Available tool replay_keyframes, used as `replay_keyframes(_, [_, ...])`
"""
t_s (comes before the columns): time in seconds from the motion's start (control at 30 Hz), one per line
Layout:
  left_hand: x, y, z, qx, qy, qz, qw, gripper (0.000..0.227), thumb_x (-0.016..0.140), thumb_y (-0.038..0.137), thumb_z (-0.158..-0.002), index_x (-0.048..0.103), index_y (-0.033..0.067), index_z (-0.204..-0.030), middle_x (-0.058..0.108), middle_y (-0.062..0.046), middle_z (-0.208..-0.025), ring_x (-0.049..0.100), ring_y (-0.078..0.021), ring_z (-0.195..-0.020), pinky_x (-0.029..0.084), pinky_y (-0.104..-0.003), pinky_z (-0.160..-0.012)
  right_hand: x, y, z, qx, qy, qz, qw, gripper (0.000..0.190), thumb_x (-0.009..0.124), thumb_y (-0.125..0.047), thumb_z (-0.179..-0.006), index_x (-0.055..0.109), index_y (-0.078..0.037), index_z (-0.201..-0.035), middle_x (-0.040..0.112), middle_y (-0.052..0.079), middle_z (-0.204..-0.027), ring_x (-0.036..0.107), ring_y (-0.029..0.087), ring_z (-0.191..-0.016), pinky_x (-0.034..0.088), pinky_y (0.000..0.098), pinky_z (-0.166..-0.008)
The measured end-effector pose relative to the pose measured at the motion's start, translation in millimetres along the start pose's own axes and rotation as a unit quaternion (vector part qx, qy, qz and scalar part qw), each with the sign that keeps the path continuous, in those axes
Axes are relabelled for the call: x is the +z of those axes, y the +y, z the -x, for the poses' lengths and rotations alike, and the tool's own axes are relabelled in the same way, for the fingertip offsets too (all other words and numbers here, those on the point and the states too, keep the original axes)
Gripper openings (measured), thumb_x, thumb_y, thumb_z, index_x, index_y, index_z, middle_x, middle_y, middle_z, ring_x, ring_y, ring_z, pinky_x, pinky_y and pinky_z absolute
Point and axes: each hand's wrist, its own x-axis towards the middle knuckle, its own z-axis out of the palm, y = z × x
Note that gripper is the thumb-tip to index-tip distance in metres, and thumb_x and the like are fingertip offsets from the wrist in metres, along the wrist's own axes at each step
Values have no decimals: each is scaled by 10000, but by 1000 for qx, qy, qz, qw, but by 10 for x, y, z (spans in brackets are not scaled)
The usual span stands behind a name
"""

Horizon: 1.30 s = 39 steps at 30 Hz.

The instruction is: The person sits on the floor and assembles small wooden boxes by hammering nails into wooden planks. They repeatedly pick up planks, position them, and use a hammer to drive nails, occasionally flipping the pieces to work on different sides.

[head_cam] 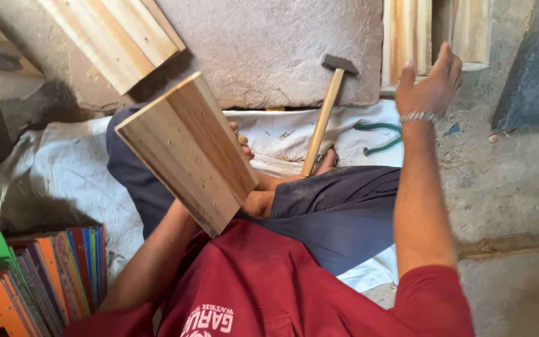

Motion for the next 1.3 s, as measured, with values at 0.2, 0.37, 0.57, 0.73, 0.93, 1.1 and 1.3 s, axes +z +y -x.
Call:
replay_keyframes(0.2, [62, -50, 68, 1, 24, 20, 1000, 597, 524, 443, -1041, 476, 3, -1442, 623, -205, -1191, 640, -372, -1157, 546, -508, -994, 237, 358, -239, 38, -63, 129, 989, 358, 781, -241, -982, 675, 20, -1202, 626, 201, -1220, 484, 397, -1251, 288, 588, -1138])
replay_keyframes(0.37, [79, -66, 62, 18, 29, -25, 999, 579, 520, 394, -1098, 457, -39, -1477, 619, -235, -1195, 641, -380, -1161, 551, -483, -1016, 181, 249, -131, 100, -1, -24, 995, 316, 682, -220, -1024, 643, 26, -1219, 600, 203, -1232, 520, 377, -1269, 410, 525, -1123])
replay_keyframes(0.57, [-80, -6, 70, 25, 78, -42, 996, 575, 499, 373, -1101, 458, -48, -1491, 611, -240, -1229, 647, -361, -1151, 536, -459, -1058, 213, -389, 355, -202, 24, -37, 978, 274, 729, -112, -1043, 641, 90, -1208, 604, 261, -1293, 506, 443, -1340, 291, 620, -1201])
replay_keyframes(0.73, [-127, 62, 130, 29, 25, 46, 998, 576, 467, 397, -1128, 452, -49, -1492, 605, -245, -1261, 659, -360, -1165, 522, -483, -1093, 772, -882, 273, -293, -105, -47, 949, 82, 643, -56, -1078, 676, -20, -1144, 648, 166, -1383, 489, 393, -1471, 327, 491, -1299])
replay_keyframes(0.93, [-155, 186, 188, 69, 49, -49, 995, 606, 444, 450, -1097, 423, -11, -1490, 606, -254, -1242, 650, -364, -1157, 521, -525, -1065, 1036, -1019, 86, -270, -167, -71, 946, 267, 692, -93, -970, 679, -38, -1231, 597, 182, -1485, 452, 406, -1453, 324, 481, -1231])
replay_keyframes(1.1, [-273, 152, 177, 57, 35, 4, 998, 591, 438, 443, -1103, 438, -13, -1478, 604, -246, -1248, 658, -358, -1174, 525, -501, -1076, 649, -1093, 467, -28, -171, -38, 984, 506, 808, -220, -863, 555, -76, -1276, 597, 213, -1347, 586, 401, -1240, 486, 509, -1023])
replay_keyframes(1.3, [-174, 143, -28, 38, 72, -62, 995, 562, 453, 421, -1120, 468, -7, -1484, 620, -237, -1214, 659, -345, -1128, 544, -490, -1031, 610, -970, 905, 188, -290, -51, 937, 590, 734, -276, -942, 351, -126, -1365, 702, 213, -1048, 712, 421, -919, 568, 517, -815])
